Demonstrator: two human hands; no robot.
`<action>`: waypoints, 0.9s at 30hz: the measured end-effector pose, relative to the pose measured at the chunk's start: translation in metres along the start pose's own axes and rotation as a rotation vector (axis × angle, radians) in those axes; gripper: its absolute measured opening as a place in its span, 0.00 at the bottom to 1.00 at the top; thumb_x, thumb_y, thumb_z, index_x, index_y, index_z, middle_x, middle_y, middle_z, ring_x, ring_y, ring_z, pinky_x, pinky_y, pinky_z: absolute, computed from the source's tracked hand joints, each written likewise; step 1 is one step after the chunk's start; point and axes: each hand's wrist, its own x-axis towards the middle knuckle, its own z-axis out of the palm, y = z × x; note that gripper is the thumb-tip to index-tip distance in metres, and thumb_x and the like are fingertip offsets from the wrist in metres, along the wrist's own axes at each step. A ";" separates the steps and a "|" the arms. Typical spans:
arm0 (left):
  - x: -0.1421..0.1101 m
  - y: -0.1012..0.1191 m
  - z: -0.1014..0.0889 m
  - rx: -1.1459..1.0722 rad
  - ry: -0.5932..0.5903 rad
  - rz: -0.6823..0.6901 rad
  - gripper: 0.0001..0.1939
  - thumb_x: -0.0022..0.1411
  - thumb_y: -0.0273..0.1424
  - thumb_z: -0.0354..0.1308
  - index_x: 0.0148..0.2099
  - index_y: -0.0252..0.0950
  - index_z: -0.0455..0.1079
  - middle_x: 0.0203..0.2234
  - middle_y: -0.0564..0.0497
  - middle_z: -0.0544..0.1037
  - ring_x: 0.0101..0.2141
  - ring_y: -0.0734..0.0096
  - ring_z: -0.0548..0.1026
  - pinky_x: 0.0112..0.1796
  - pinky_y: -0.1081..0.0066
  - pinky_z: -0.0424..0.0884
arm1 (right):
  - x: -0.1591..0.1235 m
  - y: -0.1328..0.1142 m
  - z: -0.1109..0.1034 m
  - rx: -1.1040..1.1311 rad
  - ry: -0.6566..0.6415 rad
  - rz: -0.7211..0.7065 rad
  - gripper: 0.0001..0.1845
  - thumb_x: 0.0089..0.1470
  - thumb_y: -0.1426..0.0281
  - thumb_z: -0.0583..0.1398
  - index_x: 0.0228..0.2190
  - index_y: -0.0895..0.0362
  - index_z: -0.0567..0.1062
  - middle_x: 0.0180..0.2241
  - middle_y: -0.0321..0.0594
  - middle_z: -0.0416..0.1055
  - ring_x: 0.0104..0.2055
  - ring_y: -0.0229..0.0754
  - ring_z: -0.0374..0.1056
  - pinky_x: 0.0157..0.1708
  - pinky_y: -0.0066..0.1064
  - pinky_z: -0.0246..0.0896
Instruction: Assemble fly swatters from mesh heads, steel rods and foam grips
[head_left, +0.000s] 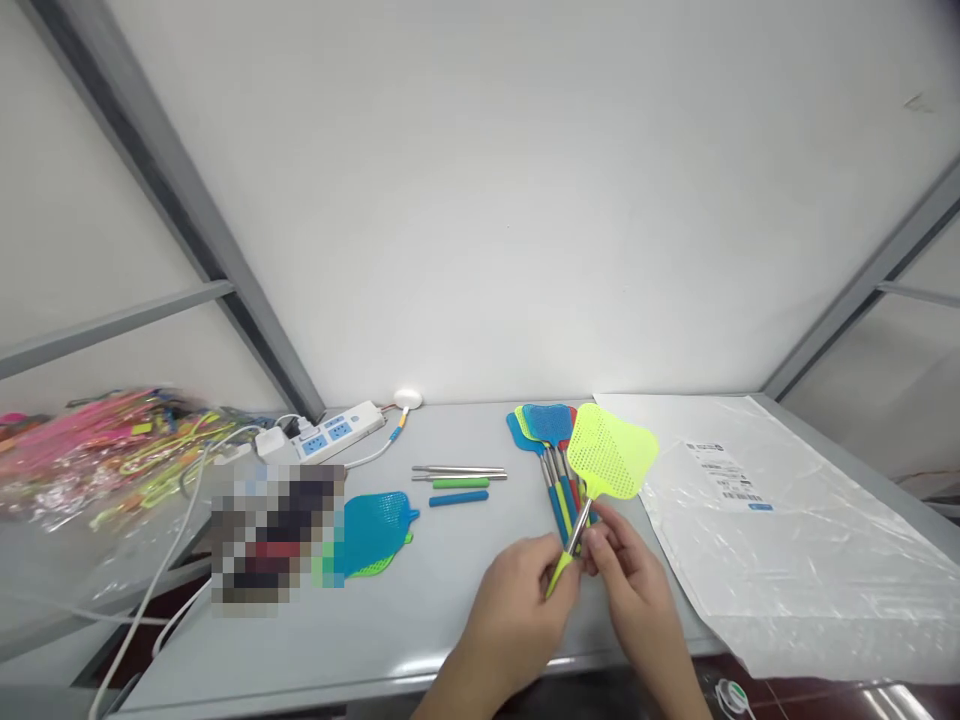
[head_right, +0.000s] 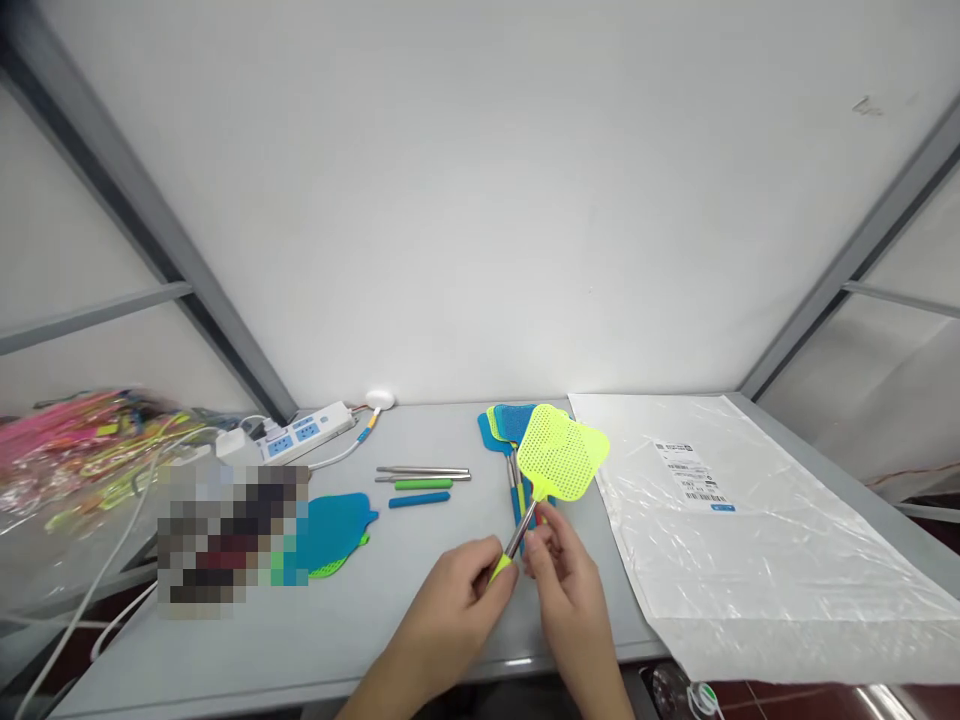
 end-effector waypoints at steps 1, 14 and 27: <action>0.015 0.003 -0.003 0.081 0.030 0.021 0.16 0.67 0.36 0.47 0.26 0.39 0.56 0.21 0.55 0.65 0.25 0.71 0.63 0.26 0.70 0.52 | 0.009 0.000 -0.005 -0.030 0.031 -0.005 0.26 0.53 0.54 0.63 0.51 0.54 0.74 0.29 0.37 0.71 0.31 0.42 0.67 0.34 0.33 0.66; 0.146 0.010 0.007 0.480 -0.103 -0.062 0.18 0.63 0.33 0.45 0.24 0.36 0.69 0.20 0.46 0.75 0.27 0.60 0.75 0.28 0.67 0.59 | 0.056 0.025 -0.033 -0.402 0.121 0.102 0.21 0.57 0.53 0.58 0.44 0.53 0.78 0.30 0.40 0.74 0.31 0.45 0.67 0.32 0.33 0.64; 0.160 0.007 0.023 0.458 -0.185 -0.143 0.18 0.62 0.35 0.49 0.28 0.34 0.76 0.25 0.38 0.78 0.35 0.51 0.77 0.36 0.61 0.66 | 0.060 0.025 -0.030 -0.442 0.031 0.087 0.15 0.59 0.59 0.58 0.43 0.51 0.78 0.39 0.43 0.77 0.38 0.47 0.72 0.37 0.34 0.65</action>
